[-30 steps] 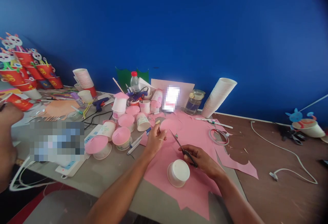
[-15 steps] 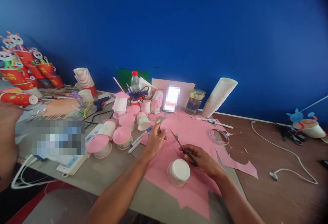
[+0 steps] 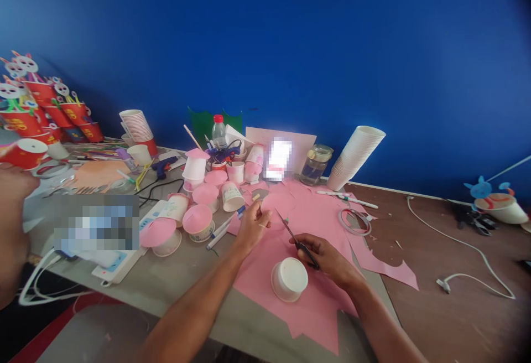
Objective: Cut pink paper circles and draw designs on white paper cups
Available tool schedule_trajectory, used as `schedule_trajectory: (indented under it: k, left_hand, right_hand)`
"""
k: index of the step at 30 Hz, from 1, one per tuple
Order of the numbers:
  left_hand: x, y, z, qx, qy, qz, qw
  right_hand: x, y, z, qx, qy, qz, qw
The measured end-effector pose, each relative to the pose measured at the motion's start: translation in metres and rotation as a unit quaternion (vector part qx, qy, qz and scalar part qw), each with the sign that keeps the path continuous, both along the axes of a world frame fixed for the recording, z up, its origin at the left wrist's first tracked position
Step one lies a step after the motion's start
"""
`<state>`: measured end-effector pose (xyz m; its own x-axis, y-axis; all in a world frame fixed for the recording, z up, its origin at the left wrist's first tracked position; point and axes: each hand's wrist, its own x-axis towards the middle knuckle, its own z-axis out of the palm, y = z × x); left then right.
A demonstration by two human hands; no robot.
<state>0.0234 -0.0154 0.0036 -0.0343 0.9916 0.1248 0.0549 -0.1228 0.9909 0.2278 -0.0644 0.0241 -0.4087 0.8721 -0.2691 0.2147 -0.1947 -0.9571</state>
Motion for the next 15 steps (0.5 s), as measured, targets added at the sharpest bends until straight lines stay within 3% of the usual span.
schedule_trajectory:
  k: [15]
  left_hand:
    - [0.0013, -0.0026, 0.0030, 0.008, 0.009, -0.018, 1.000]
  right_hand:
    - [-0.0021, 0.0005, 0.0008, -0.004, -0.005, -0.007, 1.000]
